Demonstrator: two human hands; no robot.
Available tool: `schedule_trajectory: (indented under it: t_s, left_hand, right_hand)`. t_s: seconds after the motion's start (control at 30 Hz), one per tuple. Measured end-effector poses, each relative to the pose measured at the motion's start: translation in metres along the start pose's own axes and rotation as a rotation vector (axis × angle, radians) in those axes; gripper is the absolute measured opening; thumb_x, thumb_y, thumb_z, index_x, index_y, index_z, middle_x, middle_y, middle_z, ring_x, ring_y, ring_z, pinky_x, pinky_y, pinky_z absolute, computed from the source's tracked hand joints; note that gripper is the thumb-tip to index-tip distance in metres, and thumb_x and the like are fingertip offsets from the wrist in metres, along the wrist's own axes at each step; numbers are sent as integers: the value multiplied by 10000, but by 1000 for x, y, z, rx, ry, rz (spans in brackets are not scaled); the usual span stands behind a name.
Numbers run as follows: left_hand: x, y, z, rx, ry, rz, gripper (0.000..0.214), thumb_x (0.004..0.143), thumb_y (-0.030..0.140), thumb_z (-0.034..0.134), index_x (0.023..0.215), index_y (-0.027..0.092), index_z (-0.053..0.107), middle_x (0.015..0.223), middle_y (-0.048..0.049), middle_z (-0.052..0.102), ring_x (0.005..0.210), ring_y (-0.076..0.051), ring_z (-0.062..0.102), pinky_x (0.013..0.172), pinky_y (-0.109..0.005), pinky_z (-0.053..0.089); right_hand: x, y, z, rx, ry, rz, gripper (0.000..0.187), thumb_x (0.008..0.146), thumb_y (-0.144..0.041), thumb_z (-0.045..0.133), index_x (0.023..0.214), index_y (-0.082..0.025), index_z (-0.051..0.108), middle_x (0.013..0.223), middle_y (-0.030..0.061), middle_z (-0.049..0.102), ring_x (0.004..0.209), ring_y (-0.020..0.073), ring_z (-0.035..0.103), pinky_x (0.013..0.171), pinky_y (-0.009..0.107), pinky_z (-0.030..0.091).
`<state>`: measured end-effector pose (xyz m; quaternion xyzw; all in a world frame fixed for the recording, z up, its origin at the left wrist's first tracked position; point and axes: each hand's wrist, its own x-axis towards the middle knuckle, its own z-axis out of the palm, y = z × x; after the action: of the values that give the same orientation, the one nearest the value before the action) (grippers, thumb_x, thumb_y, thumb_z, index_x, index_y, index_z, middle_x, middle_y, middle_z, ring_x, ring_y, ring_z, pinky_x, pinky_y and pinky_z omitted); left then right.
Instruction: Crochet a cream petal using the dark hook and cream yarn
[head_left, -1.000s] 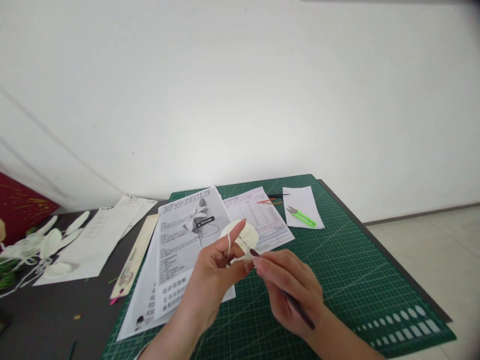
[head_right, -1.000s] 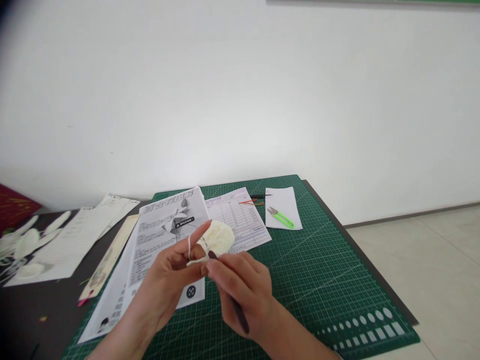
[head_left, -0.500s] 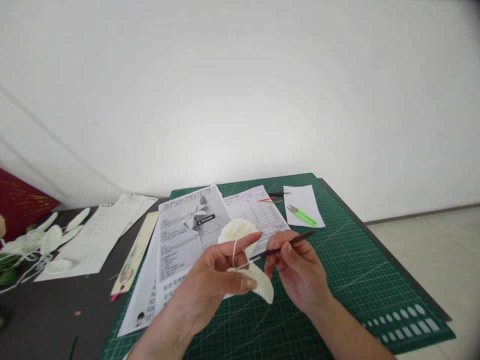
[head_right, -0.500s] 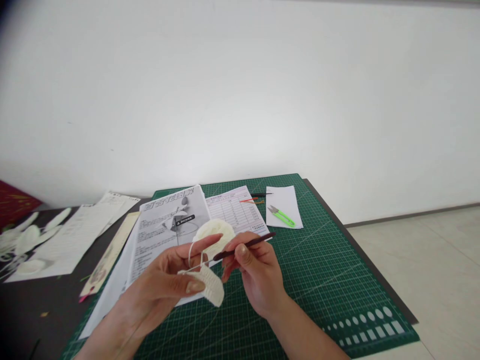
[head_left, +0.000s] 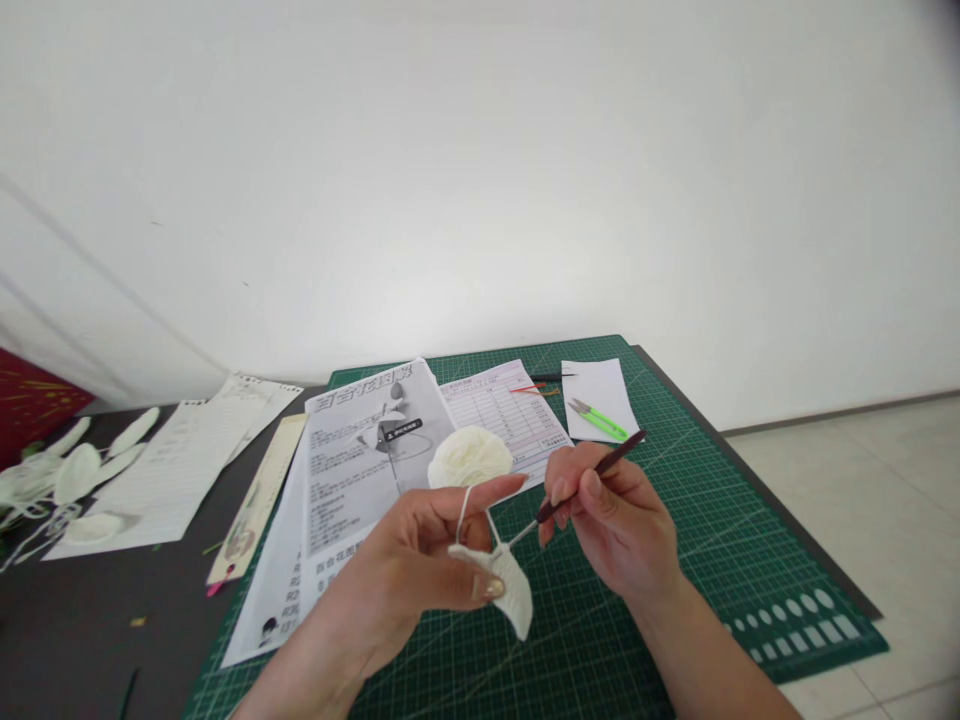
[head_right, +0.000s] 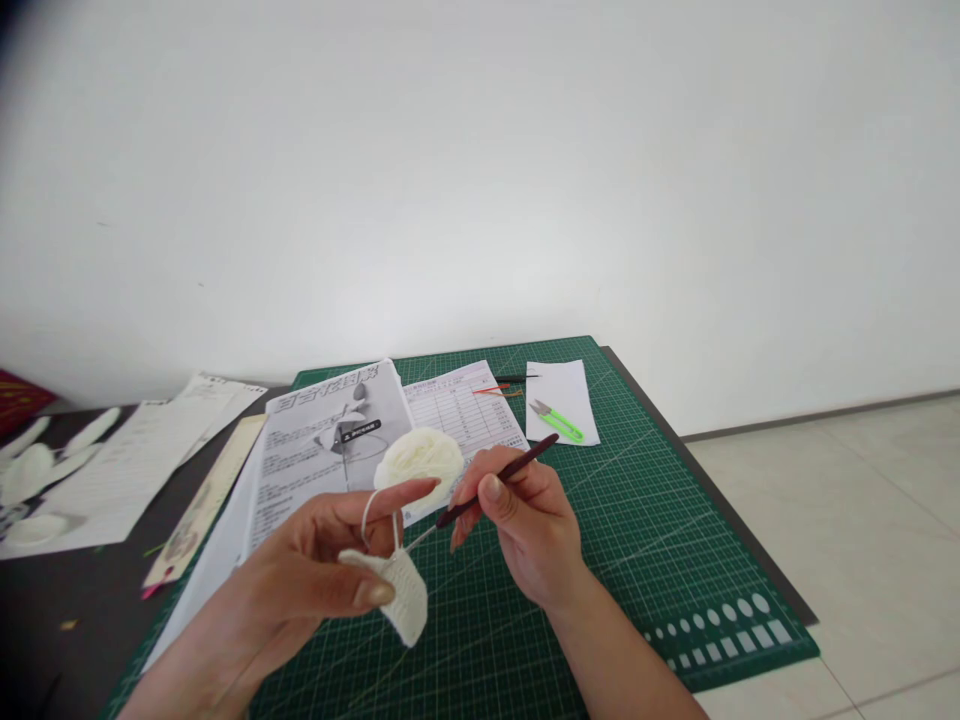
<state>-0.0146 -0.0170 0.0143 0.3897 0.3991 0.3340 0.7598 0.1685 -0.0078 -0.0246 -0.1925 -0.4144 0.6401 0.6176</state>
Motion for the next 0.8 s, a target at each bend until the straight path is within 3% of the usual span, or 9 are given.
schedule_trajectory:
  t_s: [0.13,0.4,0.53,0.8]
  left_hand:
    - [-1,1,0,-4,3,-10,488,528,90,755,999,217,757,537,70,460,490,-77,379,510,-226,277]
    - [-2,1,-2,66,5,0,330,518,105,760,832,200,791,504,68,462,528,-91,412,602,-243,310]
    - [-2,1,0,25,15,-36,484,514,116,770,982,238,765,528,71,474,515,-89,408,555,-244,281]
    - [-2,0,-1,30,3,-30,496,517,103,762,997,224,762,519,73,458,497,-79,401,553,-240,283]
  right_hand:
    - [0,-4,-2,-67,2,-41,192,841,-333,626,749,-182,702,651,17,562,549,136,562,454,245,506]
    - [1,-5,-3,-82,13,-65,187,851,-328,618,751,-191,696,637,6,568,531,130,553,451,247,497]
    - [1,-4,-1,-32,23,-35,185,848,-314,622,741,-182,694,632,4,561,521,121,542,437,230,492]
    - [0,-4,-1,-32,2,-48,181,851,-300,615,753,-176,702,640,8,565,537,125,551,450,235,494]
